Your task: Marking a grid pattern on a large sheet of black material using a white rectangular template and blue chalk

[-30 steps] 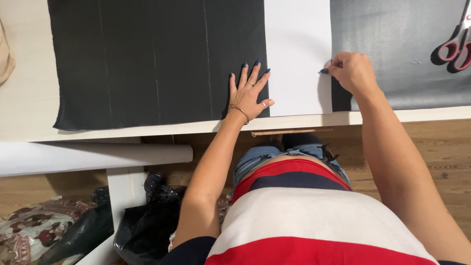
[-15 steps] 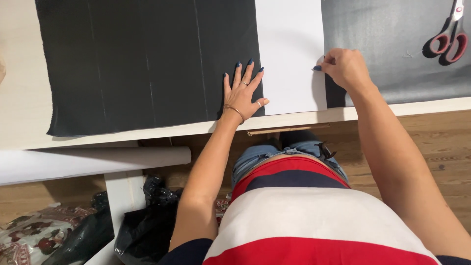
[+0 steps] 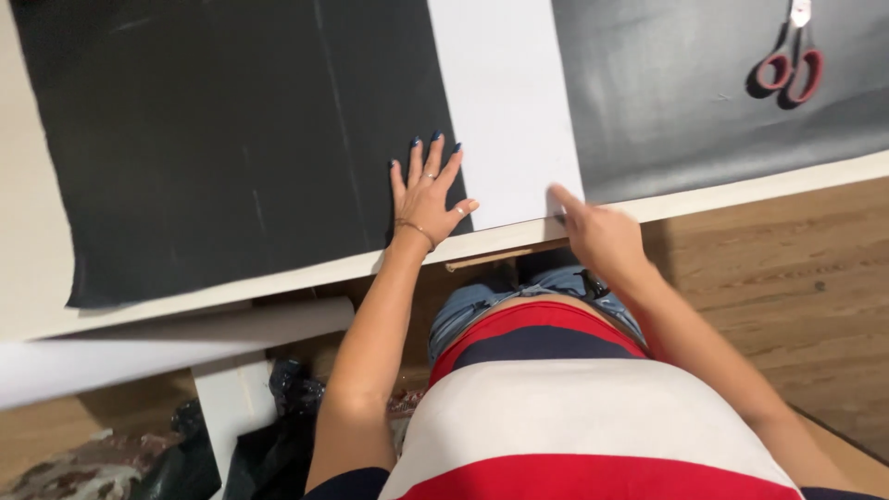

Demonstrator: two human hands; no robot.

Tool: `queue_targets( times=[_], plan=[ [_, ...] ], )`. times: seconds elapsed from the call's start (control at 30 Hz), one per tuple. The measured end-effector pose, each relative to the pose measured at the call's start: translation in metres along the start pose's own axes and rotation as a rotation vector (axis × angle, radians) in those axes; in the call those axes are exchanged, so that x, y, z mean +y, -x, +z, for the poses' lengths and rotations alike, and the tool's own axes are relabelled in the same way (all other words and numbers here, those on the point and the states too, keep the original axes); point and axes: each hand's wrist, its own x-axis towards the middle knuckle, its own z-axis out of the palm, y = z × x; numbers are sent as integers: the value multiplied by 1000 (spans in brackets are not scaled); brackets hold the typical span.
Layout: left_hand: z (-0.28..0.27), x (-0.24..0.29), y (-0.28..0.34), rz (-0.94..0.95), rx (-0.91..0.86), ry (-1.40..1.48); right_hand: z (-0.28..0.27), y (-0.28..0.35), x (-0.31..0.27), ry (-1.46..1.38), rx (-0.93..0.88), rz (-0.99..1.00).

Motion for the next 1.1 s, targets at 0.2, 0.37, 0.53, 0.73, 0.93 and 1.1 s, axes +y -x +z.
queue_targets(
  times=[0.2,0.37,0.53,0.73,0.93,1.1],
  plan=[
    [3,0,-3,-1,-4,30,-6,43,64,27,-100,363],
    [-1,3,-2,-14,-14,50,-19,46,80,-18,-14,455],
    [1,1,-2,-25,-13,42,-39,47,66,-342,65,543],
    [0,-2,-4,-45,-21,106,-19,43,62,-911,289,401],
    [11,-18,-25,-35,261,230,-25,37,58,-1641,376,260],
    [1,0,-53,-24,279,192,-39,23,46,-1641,357,273]
  ],
)
